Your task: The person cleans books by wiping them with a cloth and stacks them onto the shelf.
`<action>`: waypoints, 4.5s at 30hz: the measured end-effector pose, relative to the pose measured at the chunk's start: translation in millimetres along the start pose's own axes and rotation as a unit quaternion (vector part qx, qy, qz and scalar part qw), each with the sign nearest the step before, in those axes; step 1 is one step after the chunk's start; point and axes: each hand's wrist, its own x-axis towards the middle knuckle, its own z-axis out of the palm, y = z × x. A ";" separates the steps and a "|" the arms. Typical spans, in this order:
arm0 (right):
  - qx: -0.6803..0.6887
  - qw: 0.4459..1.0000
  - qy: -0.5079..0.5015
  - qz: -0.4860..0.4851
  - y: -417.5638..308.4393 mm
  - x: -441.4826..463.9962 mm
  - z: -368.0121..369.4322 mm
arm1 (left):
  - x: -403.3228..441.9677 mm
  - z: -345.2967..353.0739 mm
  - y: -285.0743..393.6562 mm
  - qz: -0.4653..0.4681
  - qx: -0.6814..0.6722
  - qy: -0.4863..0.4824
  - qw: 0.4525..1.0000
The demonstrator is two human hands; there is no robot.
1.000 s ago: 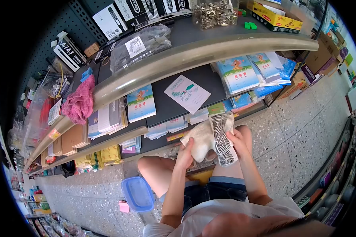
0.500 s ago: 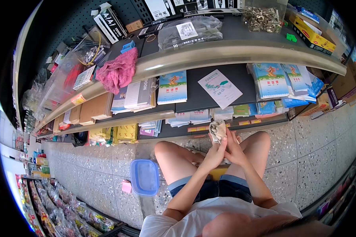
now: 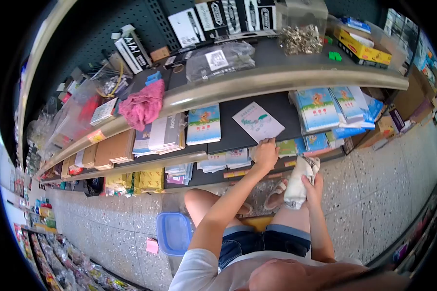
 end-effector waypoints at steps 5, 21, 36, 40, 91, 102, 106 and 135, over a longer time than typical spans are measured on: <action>-0.033 0.999 -0.013 -0.015 25.9 8.5 -27.1 | 27.4 4.0 -9.8 -0.030 0.084 -0.003 0.996; 0.081 0.994 -0.043 0.056 24.9 -1.1 -10.5 | 27.7 -3.2 -34.8 0.102 0.106 -0.072 0.986; 0.081 0.993 -0.053 0.070 37.7 -8.6 -4.0 | 4.2 -74.7 -77.1 -0.222 -0.488 0.335 0.775; 0.064 0.992 -0.088 0.070 39.0 -8.1 16.2 | -32.3 -29.6 -98.2 -0.306 -0.706 0.304 0.562; -0.514 0.631 -0.496 -0.303 -25.3 130.8 244.6 | -59.0 -14.4 -116.0 -0.370 -0.654 0.128 0.647; -0.460 0.663 -0.562 -0.180 -23.6 223.6 245.0 | -56.9 -12.8 -113.8 -0.393 -0.645 0.146 0.639; -0.515 0.601 -0.537 -0.292 -28.0 182.3 245.5 | -57.6 -7.6 -114.8 -0.401 -0.652 0.148 0.627; -0.493 0.627 -0.516 -0.313 -27.6 171.4 242.0 | -63.3 1.3 -114.8 -0.368 -0.647 0.163 0.648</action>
